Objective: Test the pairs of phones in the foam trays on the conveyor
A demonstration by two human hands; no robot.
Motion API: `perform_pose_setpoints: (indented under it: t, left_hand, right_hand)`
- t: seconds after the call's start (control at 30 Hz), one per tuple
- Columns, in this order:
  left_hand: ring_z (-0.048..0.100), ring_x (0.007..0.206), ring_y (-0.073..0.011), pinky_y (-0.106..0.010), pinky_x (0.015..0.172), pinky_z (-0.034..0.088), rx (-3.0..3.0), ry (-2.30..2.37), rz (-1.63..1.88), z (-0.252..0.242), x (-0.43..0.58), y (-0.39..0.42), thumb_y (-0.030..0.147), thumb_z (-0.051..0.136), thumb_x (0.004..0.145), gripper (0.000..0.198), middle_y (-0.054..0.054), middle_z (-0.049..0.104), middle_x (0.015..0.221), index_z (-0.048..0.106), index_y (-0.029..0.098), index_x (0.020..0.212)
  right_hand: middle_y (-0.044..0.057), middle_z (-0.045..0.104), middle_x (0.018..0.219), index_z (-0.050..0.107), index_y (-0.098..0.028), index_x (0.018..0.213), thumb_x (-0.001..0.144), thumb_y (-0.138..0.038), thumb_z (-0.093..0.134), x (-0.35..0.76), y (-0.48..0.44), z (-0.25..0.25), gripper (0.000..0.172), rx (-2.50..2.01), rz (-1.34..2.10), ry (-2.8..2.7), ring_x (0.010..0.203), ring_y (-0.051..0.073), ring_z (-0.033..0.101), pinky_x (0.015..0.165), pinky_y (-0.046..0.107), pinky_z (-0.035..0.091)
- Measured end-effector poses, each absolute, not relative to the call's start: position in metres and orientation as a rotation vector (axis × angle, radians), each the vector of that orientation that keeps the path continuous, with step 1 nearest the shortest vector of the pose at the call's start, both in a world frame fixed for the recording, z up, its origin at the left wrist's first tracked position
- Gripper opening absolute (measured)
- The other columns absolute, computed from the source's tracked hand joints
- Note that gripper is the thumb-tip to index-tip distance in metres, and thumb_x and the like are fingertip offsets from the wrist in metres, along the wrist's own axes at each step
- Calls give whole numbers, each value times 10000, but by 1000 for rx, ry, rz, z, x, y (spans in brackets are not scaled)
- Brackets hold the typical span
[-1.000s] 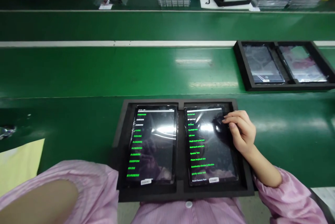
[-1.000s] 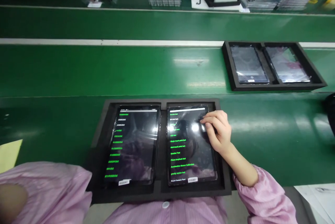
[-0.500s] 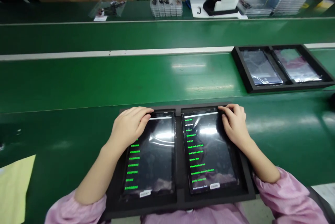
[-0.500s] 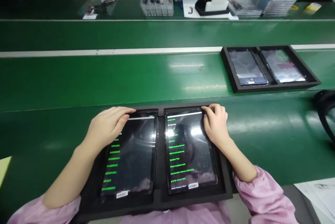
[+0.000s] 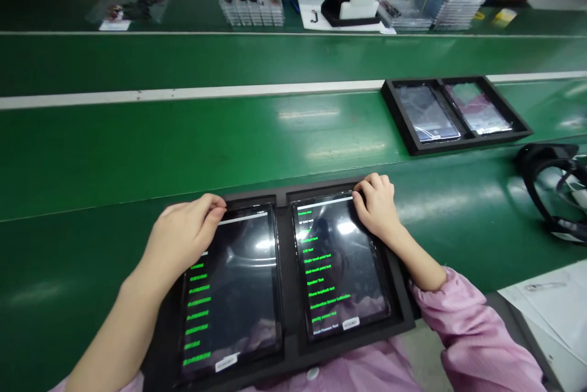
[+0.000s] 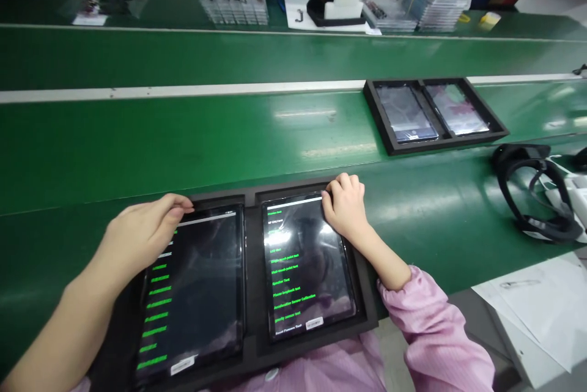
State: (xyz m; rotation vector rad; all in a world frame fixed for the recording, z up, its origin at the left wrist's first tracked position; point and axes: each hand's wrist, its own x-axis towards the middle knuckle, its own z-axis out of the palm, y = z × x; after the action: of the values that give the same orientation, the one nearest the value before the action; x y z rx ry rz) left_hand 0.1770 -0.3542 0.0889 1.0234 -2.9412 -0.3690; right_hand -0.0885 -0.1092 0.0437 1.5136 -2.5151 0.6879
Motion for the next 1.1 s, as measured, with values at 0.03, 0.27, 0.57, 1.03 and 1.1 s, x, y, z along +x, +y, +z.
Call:
perform_pose_setpoints:
  t: [0.03, 0.27, 0.57, 1.03, 1.1]
  left_hand:
    - [665, 828, -305, -445, 816, 480, 1031, -2941, -371, 89, 177, -355, 517, 187, 919, 464, -62, 710, 892, 546, 226, 873]
    - [676, 842, -287, -388, 723, 464, 1041, -2859, -409, 85, 179, -359, 509, 216, 929, 447, -22, 724, 849, 566, 245, 845]
    - [670, 915, -310, -442, 832, 487, 1151, -2876, -504, 91, 174, -354, 500, 198, 909, 461, -61, 719, 902, 570, 232, 861]
    - [183, 1461, -466, -772, 1103, -27, 478, -3224, -779, 72, 265, -375, 766, 624, 761, 1170, -177, 134, 1622, -76, 295, 1570]
    - [125, 1466, -487, -779, 1088, -59, 432, -3237, -775, 71, 267, -373, 724, 710, 717, 1256, -190, 83, 1626, -119, 307, 1564]
  right_hand:
    - [93, 508, 926, 554, -162, 827, 947, -237, 484, -88, -109, 43, 157, 1509, 679, -2509, 890, 270, 441, 747, 400, 367]
    - [121, 417, 968, 502, -158, 750, 1029, -373, 427, -89, -108, 40, 360, 1337, 681, -2505, 872, 286, 409, 730, 413, 401]
    - [106, 408, 998, 543, -161, 752, 1055, -396, 348, -94, -104, 33, 430, 1300, 815, -2490, 886, 270, 411, 764, 427, 420]
    - [92, 551, 1221, 747, -207, 914, 1097, -364, 196, -41, -78, 72, 601, 2709, 1059, -1705, 1107, 267, 498, 975, 500, 327]
    - [94, 550, 1225, 748, -205, 899, 1074, -332, 226, -38, -78, 69, 565, 2747, 1071, -1679, 1115, 274, 492, 981, 512, 311]
